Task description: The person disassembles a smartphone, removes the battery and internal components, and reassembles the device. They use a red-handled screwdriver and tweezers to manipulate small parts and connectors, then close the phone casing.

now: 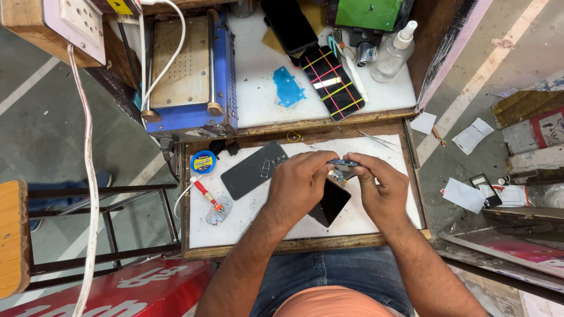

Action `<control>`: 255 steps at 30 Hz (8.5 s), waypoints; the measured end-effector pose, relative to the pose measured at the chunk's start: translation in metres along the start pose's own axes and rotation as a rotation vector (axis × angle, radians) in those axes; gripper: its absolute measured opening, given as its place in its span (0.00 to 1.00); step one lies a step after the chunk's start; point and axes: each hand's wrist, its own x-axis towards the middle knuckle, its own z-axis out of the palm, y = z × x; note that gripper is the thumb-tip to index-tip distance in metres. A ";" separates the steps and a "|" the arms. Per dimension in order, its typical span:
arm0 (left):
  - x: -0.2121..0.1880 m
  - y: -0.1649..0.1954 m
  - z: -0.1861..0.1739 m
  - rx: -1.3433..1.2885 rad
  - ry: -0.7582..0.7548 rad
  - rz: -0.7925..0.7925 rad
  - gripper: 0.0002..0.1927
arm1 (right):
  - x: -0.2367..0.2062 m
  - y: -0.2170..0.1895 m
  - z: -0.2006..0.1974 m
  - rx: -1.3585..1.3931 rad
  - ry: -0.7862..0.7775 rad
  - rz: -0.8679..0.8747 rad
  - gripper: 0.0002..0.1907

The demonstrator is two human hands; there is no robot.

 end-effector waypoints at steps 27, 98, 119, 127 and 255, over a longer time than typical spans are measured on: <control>-0.007 -0.001 0.000 0.111 0.075 0.110 0.10 | -0.001 -0.012 0.003 -0.105 -0.162 0.122 0.18; -0.039 -0.035 -0.008 0.010 0.195 -0.077 0.18 | -0.065 0.045 0.013 0.053 -0.067 0.247 0.13; -0.082 -0.030 0.086 -1.773 0.120 -1.072 0.28 | -0.044 -0.004 -0.042 0.138 -0.191 -0.094 0.27; -0.092 -0.019 0.075 -1.597 -0.103 -0.951 0.26 | -0.066 0.005 -0.018 0.095 -0.132 0.006 0.24; -0.079 -0.052 0.055 -0.876 0.105 -0.053 0.10 | -0.042 0.025 0.010 0.096 -0.118 0.331 0.13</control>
